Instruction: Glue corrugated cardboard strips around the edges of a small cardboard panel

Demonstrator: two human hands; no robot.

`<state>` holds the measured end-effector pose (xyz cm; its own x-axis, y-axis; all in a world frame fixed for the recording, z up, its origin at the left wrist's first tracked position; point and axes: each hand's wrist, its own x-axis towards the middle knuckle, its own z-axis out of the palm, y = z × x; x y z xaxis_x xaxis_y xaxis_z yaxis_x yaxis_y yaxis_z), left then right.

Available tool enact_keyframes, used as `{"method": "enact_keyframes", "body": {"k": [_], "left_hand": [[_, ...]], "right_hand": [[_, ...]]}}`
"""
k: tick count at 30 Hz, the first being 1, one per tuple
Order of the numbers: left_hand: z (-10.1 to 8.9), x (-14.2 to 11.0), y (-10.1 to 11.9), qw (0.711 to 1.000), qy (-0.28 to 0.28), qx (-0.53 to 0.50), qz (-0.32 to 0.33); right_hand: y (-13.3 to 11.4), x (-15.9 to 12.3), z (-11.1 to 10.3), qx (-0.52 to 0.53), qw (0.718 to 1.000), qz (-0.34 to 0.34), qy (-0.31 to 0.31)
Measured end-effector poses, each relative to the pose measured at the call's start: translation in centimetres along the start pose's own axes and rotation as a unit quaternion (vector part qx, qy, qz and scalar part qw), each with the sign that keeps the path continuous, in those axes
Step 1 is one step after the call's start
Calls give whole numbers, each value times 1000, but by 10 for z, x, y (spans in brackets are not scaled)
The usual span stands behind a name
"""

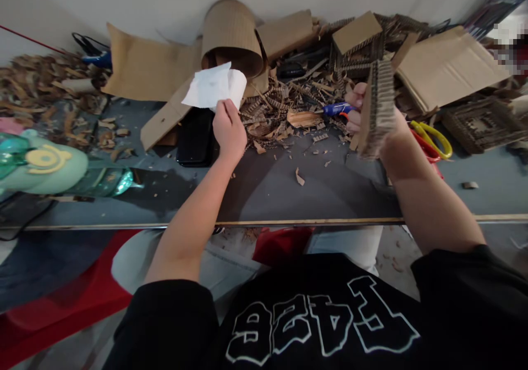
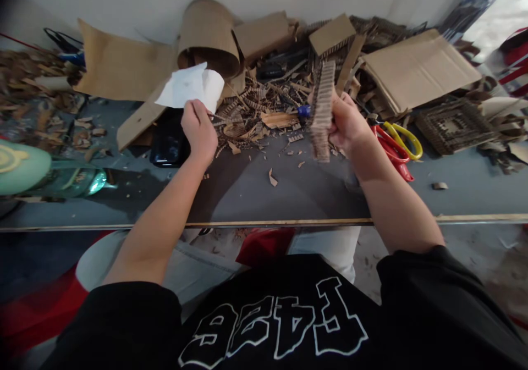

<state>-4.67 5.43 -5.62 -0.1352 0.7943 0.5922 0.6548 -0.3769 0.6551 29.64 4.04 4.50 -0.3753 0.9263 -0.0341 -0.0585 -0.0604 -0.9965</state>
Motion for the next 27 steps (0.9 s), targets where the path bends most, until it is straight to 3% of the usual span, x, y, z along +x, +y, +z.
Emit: {"method": "enact_keyframes", "body": {"k": [3, 6, 10, 13, 15, 19, 22, 25, 27], "left_hand": [[-1, 0, 7, 996, 81, 30, -21], [-4, -5, 33, 997, 40, 51, 45], [-11, -11, 67, 976, -113, 41, 181], [-8, -19, 87, 925, -265, -14, 273], [-2, -27, 98, 894, -328, -54, 301], [9, -38, 110, 846, -443, -64, 290], [10, -34, 102, 869, -421, -6, 261], [8, -24, 85, 920, -321, 85, 210], [5, -19, 77, 946, -242, 121, 177]], "right_hand": [[1, -6, 3, 61, 997, -20, -46], [5, -7, 7, 55, 997, -40, -30], [13, -1, 10, -28, 999, -44, -16], [19, 2, 11, -71, 997, -12, -36], [21, 3, 10, -76, 996, 3, -36], [21, 3, 10, -77, 997, 17, -16], [22, 2, 13, -107, 994, 15, -2], [28, 0, 23, -207, 978, 6, -28], [34, -3, 31, -312, 948, -19, -57]]}}
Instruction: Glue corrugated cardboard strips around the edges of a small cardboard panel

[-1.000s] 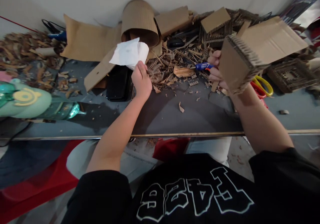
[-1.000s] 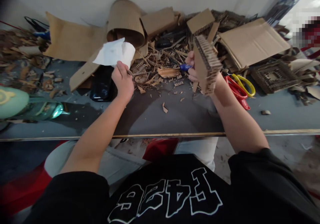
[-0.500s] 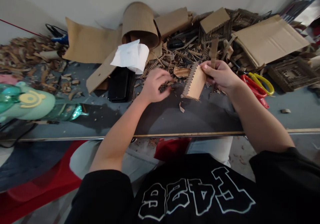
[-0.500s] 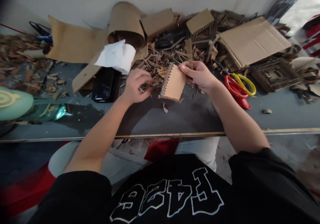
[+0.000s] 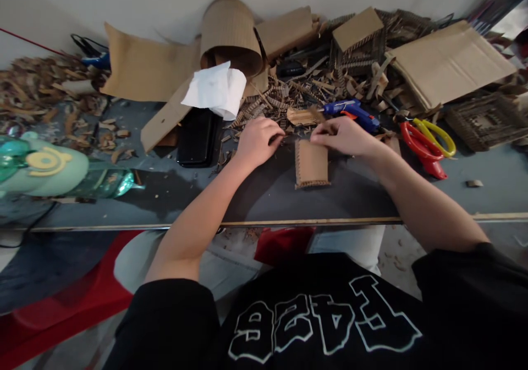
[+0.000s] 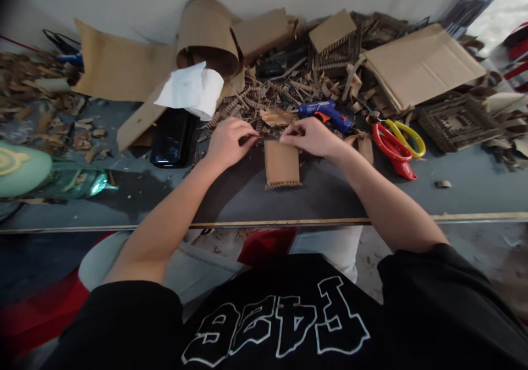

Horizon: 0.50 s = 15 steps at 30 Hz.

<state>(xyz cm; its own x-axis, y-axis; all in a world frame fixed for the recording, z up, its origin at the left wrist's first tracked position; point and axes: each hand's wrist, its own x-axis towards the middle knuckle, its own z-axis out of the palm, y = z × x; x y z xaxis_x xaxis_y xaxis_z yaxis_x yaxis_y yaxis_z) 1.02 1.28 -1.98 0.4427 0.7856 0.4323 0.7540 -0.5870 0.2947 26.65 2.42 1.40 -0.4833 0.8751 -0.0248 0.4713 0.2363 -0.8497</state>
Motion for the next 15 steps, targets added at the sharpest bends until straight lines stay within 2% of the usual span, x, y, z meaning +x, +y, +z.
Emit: {"method": "enact_keyframes", "body": {"k": [3, 6, 8, 11, 15], "left_hand": [[-2, 0, -4, 997, 80, 8, -22], [-5, -1, 1, 995, 93, -30, 17], [-7, -1, 5, 993, 68, -72, 59], [-7, -1, 9, 986, -4, -128, 109], [-3, 0, 9, 982, -62, -147, 98]], "right_hand": [[-1, -2, 10, -162, 986, -40, 14], [-1, -5, 7, -242, 967, -68, 39], [0, -6, 0, -267, 960, -81, 21], [2, -8, -10, -309, 946, -96, -2], [2, -9, -11, -330, 934, -136, 10]]}}
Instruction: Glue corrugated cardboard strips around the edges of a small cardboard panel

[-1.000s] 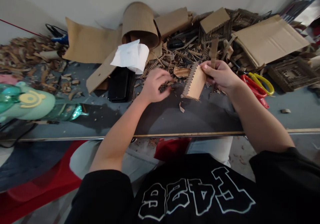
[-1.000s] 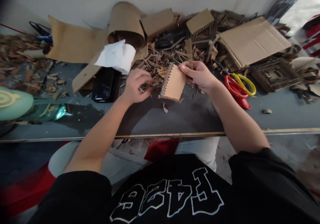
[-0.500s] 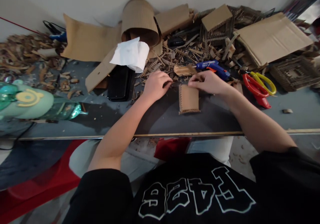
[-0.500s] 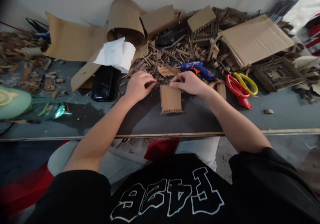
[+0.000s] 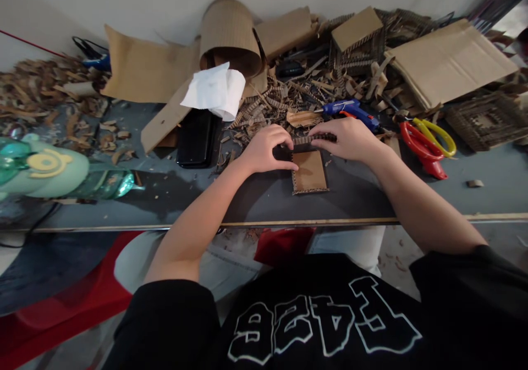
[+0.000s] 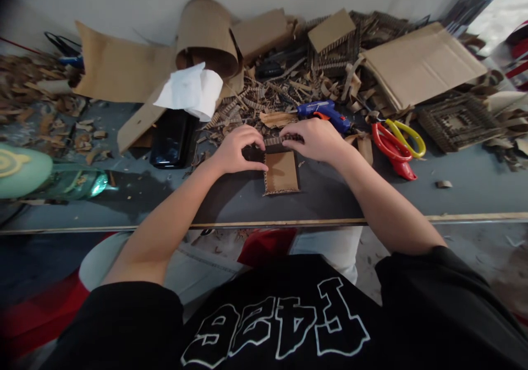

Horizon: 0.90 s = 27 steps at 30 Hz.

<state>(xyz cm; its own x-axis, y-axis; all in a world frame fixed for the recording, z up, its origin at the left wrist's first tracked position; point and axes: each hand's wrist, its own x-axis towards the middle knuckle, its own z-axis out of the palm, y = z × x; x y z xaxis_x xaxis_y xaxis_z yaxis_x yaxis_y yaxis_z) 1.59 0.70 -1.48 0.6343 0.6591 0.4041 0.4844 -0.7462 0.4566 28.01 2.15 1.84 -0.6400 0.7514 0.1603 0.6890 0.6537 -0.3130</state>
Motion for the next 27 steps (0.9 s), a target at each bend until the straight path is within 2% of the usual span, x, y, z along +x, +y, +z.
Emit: {"method": "enact_keyframes", "body": {"k": [5, 10, 18, 27], "left_hand": [[-2, 0, 0, 999, -34, -10, -36], [-9, -1, -2, 997, -32, 14, -69], [-7, 0, -6, 998, -23, 11, -57], [-5, -1, -9, 998, 8, 29, -62]], "right_hand": [[-7, 0, -1, -24, 1000, 4, 9], [-8, 1, 0, -35, 999, 21, 9], [-15, 1, 8, -67, 997, 14, -22], [-10, 2, 15, -77, 997, -9, -9]]}}
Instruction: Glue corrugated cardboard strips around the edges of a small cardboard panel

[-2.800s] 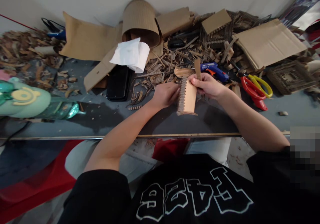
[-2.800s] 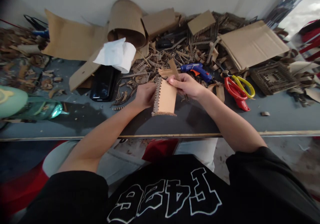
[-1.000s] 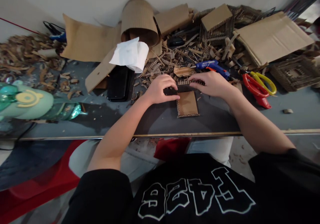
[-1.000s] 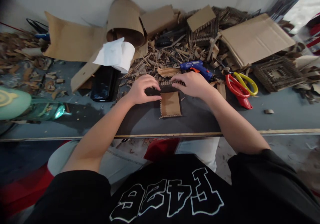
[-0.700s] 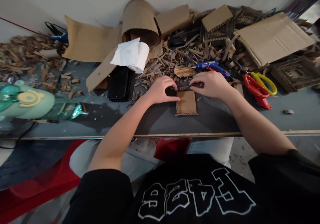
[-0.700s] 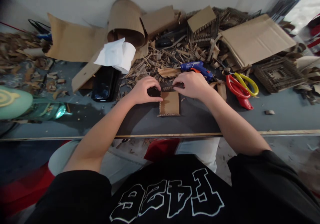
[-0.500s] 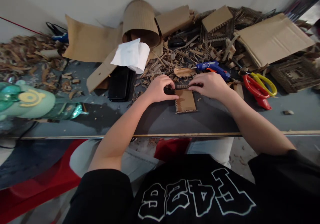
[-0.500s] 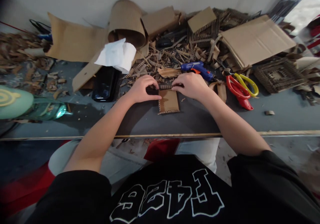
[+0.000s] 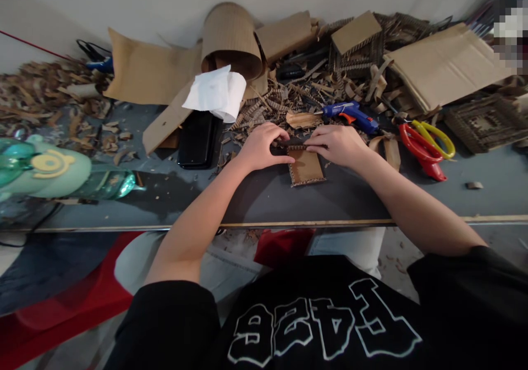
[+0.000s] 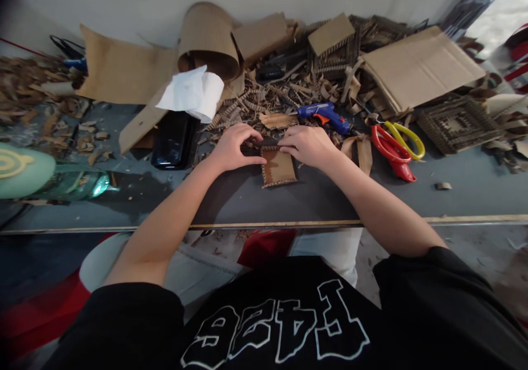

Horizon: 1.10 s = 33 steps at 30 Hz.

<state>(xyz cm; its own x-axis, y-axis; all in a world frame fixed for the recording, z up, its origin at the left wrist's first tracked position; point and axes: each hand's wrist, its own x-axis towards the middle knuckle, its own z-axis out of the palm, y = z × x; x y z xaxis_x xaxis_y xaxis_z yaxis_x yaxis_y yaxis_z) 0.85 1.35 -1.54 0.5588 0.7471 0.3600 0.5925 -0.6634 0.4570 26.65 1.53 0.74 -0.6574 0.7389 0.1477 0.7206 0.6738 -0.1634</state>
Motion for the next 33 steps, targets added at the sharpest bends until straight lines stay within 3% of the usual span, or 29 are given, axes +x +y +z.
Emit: {"method": "enact_keyframes", "body": {"k": [6, 16, 28, 33], "left_hand": [[1, -1, 1, 998, -28, 0, 49], [4, -2, -3, 997, -7, 5, 73], [5, -2, -2, 998, -18, -10, 57], [7, -2, 8, 998, 42, 10, 49]], "right_hand": [[5, 2, 2, 6, 1000, -4, 5], [22, 2, -4, 26, 1000, 4, -13], [16, 2, -5, 11, 1000, 6, -12], [8, -2, -9, 17, 998, -2, 52]]}}
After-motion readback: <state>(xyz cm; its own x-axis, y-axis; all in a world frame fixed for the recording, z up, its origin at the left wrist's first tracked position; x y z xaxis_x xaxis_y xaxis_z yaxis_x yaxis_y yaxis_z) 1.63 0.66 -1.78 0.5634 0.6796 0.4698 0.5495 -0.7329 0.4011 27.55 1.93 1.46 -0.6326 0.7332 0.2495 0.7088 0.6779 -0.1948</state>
